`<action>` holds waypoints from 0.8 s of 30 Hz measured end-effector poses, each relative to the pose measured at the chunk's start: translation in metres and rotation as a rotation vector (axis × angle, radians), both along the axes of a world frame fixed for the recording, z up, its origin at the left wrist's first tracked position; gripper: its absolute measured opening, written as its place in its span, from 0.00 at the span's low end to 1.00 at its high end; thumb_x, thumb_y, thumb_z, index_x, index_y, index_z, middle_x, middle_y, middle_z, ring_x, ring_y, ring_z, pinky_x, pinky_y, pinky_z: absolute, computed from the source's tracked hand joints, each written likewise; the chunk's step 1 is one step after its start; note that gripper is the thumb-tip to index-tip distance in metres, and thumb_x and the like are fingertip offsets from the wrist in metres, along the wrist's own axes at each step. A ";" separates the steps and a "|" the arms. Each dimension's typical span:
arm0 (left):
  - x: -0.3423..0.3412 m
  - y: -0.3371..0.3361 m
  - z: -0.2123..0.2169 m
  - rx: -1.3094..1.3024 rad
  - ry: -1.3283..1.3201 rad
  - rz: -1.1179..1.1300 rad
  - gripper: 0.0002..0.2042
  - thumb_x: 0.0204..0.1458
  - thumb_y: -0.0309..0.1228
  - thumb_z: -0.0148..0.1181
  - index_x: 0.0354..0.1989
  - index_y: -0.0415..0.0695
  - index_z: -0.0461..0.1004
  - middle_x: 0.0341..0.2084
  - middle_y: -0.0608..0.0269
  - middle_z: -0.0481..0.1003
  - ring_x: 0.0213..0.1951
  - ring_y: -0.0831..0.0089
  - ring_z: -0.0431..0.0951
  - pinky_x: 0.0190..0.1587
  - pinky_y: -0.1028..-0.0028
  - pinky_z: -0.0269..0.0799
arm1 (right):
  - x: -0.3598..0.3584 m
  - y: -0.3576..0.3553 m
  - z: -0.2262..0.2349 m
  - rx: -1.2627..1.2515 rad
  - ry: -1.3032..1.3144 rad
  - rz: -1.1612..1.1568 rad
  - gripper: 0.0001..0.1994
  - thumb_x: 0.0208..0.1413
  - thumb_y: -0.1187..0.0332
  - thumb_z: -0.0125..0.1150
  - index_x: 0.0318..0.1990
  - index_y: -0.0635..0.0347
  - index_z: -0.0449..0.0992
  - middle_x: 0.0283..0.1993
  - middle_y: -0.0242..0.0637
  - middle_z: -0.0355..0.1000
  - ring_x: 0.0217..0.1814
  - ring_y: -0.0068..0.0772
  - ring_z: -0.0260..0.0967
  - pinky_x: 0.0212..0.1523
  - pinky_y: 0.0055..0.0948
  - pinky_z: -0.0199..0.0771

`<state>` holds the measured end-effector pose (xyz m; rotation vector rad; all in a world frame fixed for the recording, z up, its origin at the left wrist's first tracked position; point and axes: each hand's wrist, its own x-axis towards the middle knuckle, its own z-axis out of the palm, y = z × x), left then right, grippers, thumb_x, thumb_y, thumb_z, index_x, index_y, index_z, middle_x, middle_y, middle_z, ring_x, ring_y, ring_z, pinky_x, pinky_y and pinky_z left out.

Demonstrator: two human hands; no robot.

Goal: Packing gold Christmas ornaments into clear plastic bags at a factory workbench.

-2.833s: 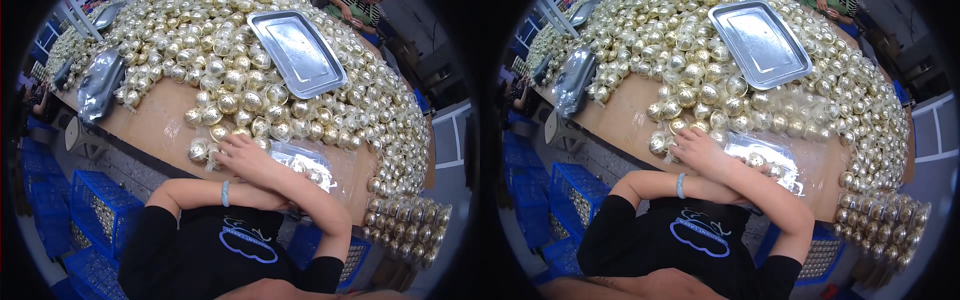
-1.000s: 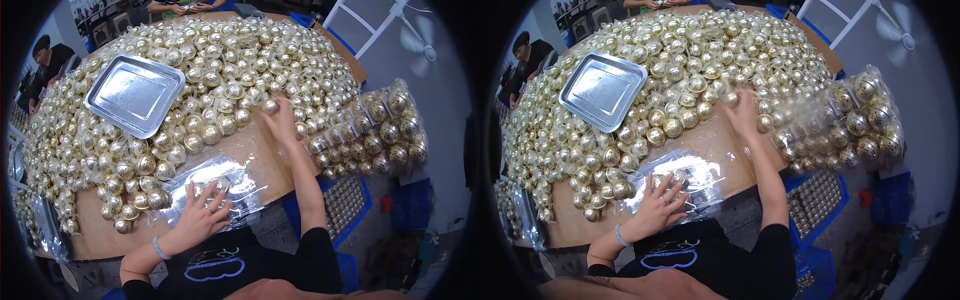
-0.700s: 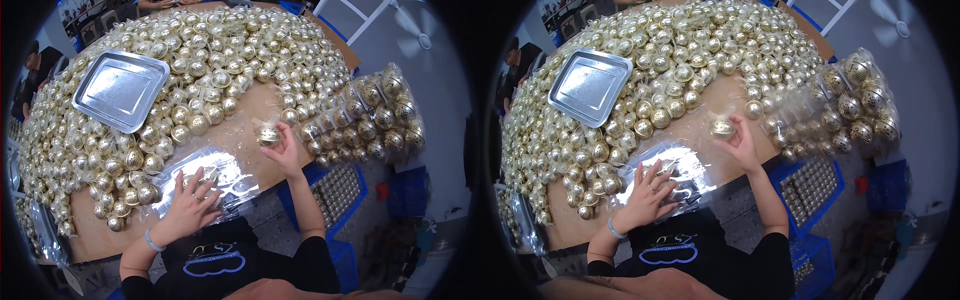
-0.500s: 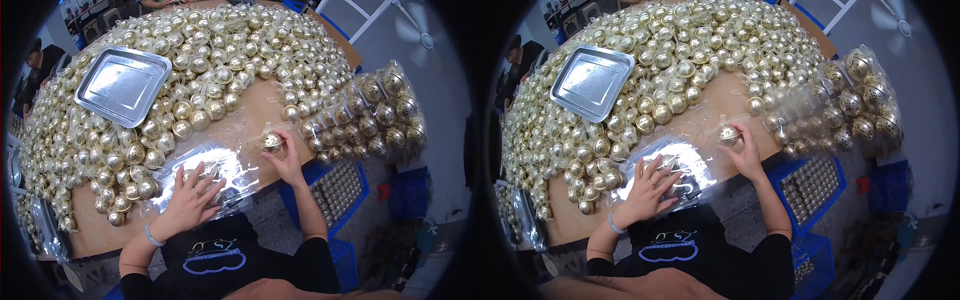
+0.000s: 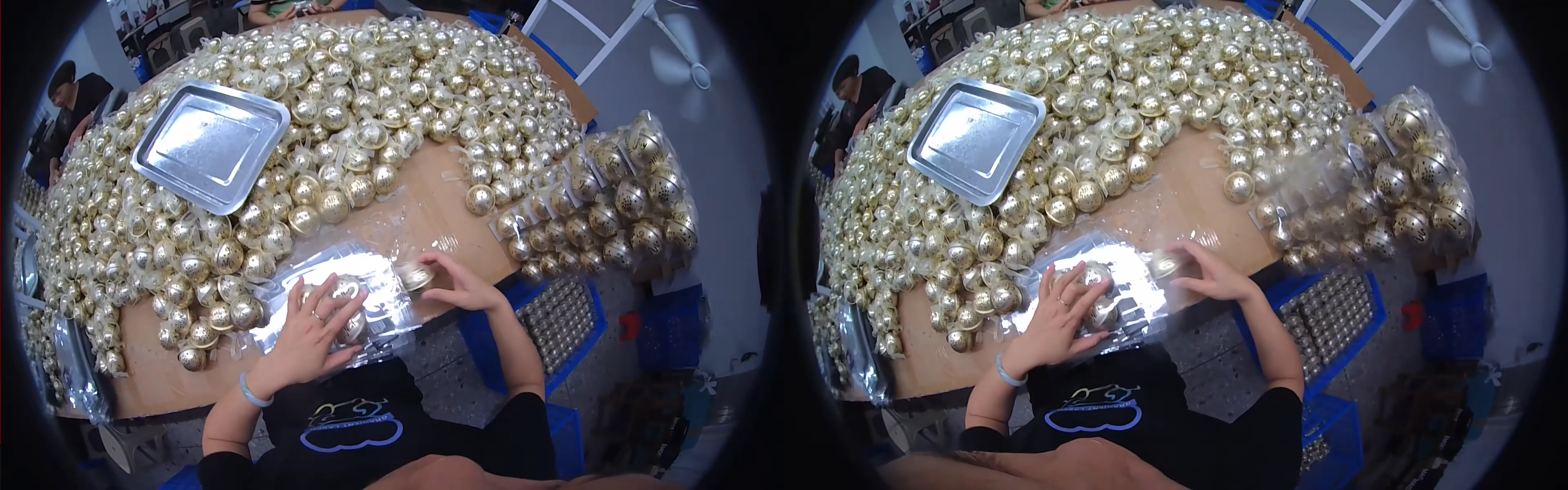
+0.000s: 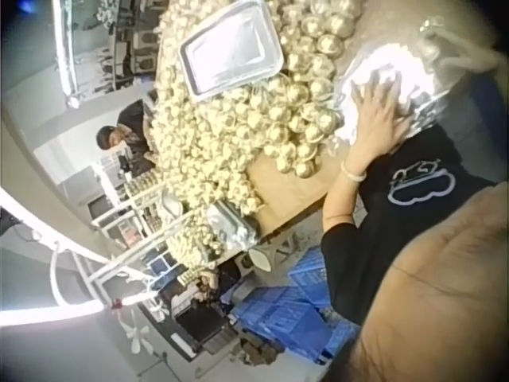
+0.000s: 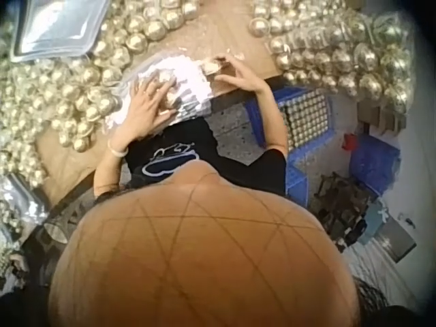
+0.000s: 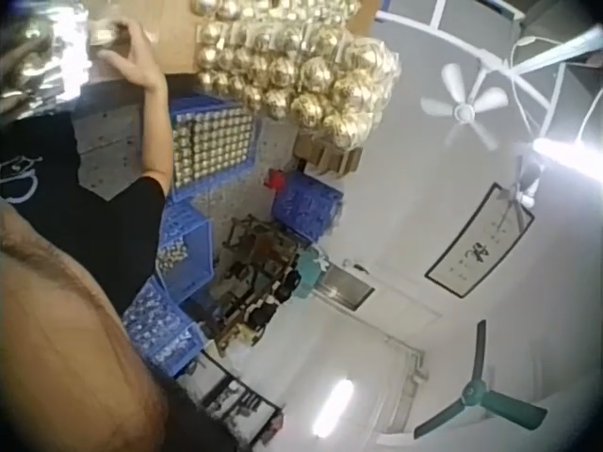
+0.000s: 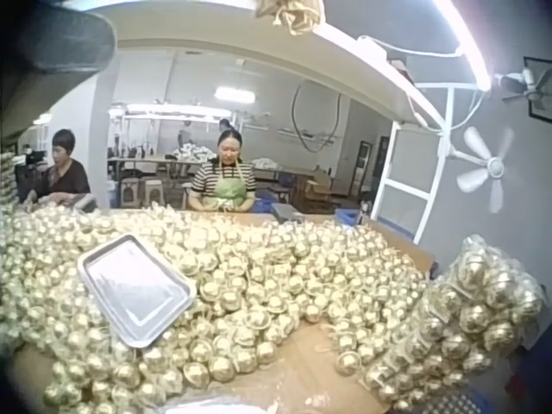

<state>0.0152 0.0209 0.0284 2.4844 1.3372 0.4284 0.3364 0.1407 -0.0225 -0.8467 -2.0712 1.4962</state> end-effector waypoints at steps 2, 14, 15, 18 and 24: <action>0.001 -0.001 0.000 -0.005 -0.003 0.005 0.42 0.51 0.51 0.63 0.73 0.49 0.56 0.55 0.60 0.71 0.69 0.53 0.58 0.69 0.40 0.39 | 0.023 0.003 -0.001 -0.001 -0.014 -0.154 0.30 0.54 0.71 0.69 0.63 0.63 0.63 0.59 0.38 0.65 0.64 0.32 0.61 0.65 0.33 0.60; 0.000 0.003 -0.006 0.052 0.019 -0.039 0.35 0.50 0.49 0.64 0.69 0.60 0.64 0.53 0.60 0.73 0.69 0.49 0.58 0.66 0.35 0.41 | -0.049 -0.001 -0.013 -0.126 0.046 0.088 0.28 0.53 0.66 0.71 0.61 0.63 0.70 0.60 0.44 0.70 0.65 0.37 0.64 0.65 0.37 0.63; -0.001 0.004 -0.006 0.067 0.008 -0.056 0.32 0.50 0.48 0.64 0.67 0.63 0.66 0.52 0.59 0.74 0.69 0.49 0.58 0.66 0.34 0.42 | -0.051 0.001 -0.013 -0.081 0.034 0.033 0.28 0.52 0.67 0.72 0.60 0.64 0.71 0.58 0.43 0.72 0.63 0.37 0.67 0.64 0.37 0.65; 0.001 0.004 -0.003 0.050 0.037 -0.054 0.31 0.50 0.47 0.65 0.65 0.61 0.69 0.57 0.63 0.71 0.70 0.48 0.56 0.65 0.35 0.42 | -0.054 -0.021 -0.033 -0.223 0.158 -0.205 0.29 0.46 0.74 0.76 0.58 0.67 0.73 0.56 0.42 0.75 0.52 0.34 0.75 0.55 0.33 0.76; 0.001 0.005 -0.002 0.061 0.184 -0.085 0.30 0.52 0.49 0.61 0.65 0.56 0.68 0.71 0.74 0.58 0.71 0.46 0.52 0.62 0.30 0.42 | -0.044 0.028 -0.003 0.067 -0.071 -0.172 0.17 0.44 0.81 0.70 0.45 0.63 0.80 0.44 0.39 0.79 0.39 0.29 0.79 0.43 0.29 0.81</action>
